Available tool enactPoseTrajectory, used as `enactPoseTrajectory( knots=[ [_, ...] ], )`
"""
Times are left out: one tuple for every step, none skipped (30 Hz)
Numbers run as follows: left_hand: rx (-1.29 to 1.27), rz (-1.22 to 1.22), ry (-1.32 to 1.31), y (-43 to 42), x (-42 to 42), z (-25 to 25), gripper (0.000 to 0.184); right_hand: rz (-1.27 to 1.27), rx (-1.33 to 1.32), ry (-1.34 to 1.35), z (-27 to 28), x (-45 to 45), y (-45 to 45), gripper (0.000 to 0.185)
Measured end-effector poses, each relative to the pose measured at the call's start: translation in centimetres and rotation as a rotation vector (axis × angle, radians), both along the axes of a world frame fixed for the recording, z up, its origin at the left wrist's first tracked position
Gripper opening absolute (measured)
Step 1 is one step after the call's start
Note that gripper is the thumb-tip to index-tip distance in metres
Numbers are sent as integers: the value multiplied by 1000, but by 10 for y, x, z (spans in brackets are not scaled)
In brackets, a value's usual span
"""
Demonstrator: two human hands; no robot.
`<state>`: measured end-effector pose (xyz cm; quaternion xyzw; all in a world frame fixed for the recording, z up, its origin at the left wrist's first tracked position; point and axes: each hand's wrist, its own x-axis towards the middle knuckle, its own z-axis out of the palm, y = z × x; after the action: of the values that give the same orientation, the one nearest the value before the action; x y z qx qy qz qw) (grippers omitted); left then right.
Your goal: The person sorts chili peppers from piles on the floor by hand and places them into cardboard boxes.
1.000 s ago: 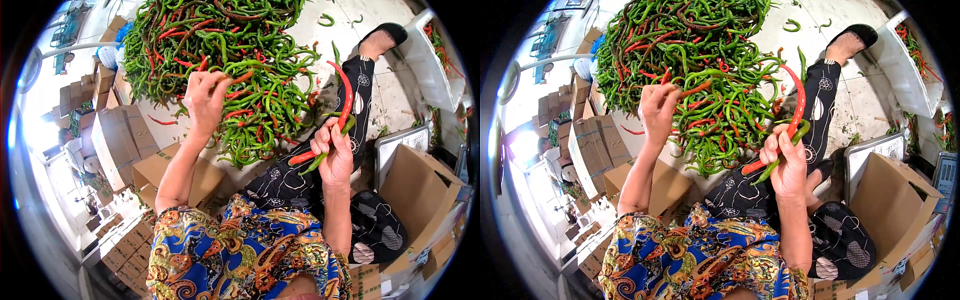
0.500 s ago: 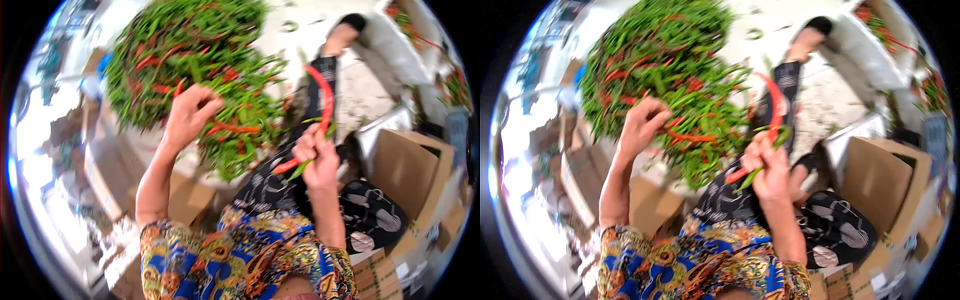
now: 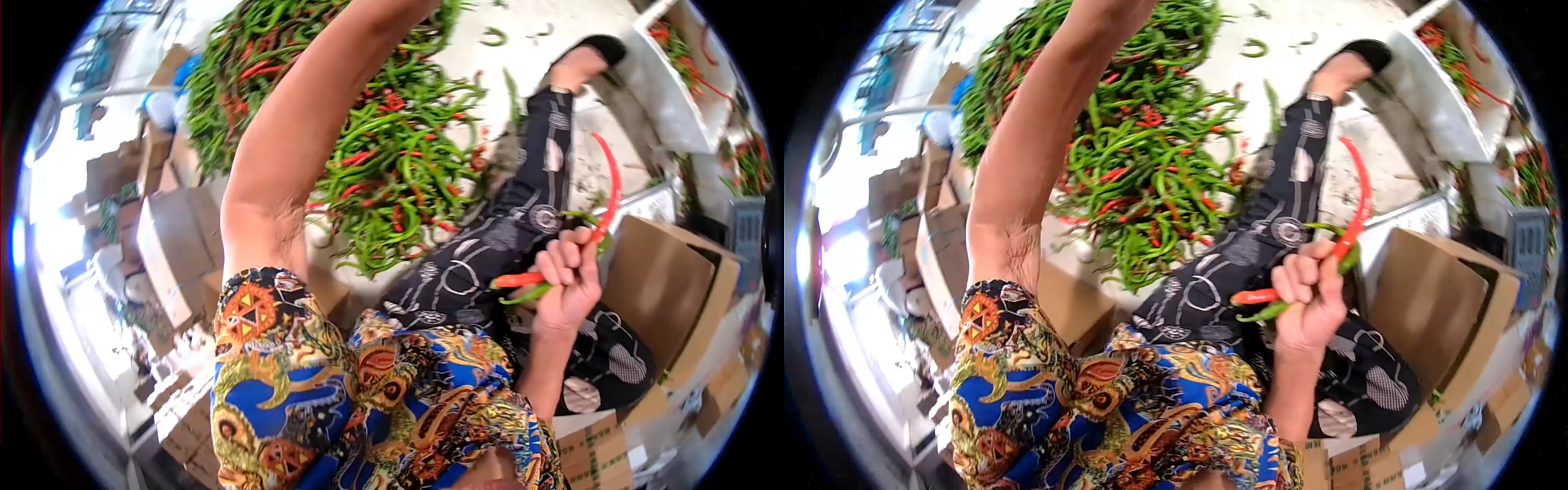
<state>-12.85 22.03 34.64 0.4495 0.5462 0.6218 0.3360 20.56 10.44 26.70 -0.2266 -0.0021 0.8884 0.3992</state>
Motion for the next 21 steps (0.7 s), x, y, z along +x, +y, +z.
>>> enactPoseTrajectory(
  knots=[
    [-85, 87, -81, -29, -26, -15, 25, 9, -19, 34, -5, 0, 1, 18],
    [-76, 151, -102, -60, -62, -40, 19, 41, -12, 46, -8, -3, 2, 18],
    [-62, 217, -128, -96, -97, -66, 15, 74, -1, 52, -10, -6, 3, 18],
    [-130, 387, -81, -138, -120, -88, 14, 97, -10, 41, -12, -10, 1, 17],
    [-194, 553, -33, -181, -139, -108, 13, 128, 3, 42, -13, -15, 0, 16],
    [-245, 585, 6, -228, -157, -130, 12, 154, 19, 43, -12, -20, -2, 16],
    [-291, 611, 46, -266, -171, -153, 12, 173, 40, 45, -11, -24, -3, 15],
    [-396, 699, 41, -296, -172, -172, 12, 189, 72, 46, -9, -28, -5, 14],
    [-502, 783, 30, -319, -167, -185, 12, 202, 72, 61, -8, -32, -6, 15],
    [-526, 861, 58, -326, -153, -194, 13, 215, 70, 75, -9, -35, -7, 15],
    [-553, 939, 85, -326, -137, -203, 14, 230, 67, 86, -10, -37, -9, 15],
    [-601, 892, 131, -325, -126, -209, 15, 237, 49, 99, -11, -39, -10, 16],
    [-648, 841, 176, -321, -119, -217, 17, 243, 34, 97, -12, -41, -11, 16],
    [-697, 802, 430, -315, -121, -236, 16, 248, 20, 92, -12, -43, -11, 17],
    [-643, 750, 516, -295, -104, -222, 16, 253, 7, 85, -12, -44, -12, 17],
    [-603, 701, 583, -276, -96, -217, 16, 252, 4, 64, -13, -45, -13, 17],
    [-561, 652, 650, -260, -88, -218, 16, 257, 15, 55, -16, -45, -14, 17],
    [-528, 615, 652, -246, -84, -224, 16, 259, 22, 35, -18, -46, -15, 17],
    [-497, 580, 655, -233, -83, -231, 16, 263, 26, 18, -19, -46, -15, 16],
    [-513, 552, 752, -226, -87, -247, 17, 260, 13, 9, -20, -47, -14, 16],
    [-564, 511, 879, -218, -87, -254, 21, 255, 1, 1, -21, -47, -14, 16]
  ],
)
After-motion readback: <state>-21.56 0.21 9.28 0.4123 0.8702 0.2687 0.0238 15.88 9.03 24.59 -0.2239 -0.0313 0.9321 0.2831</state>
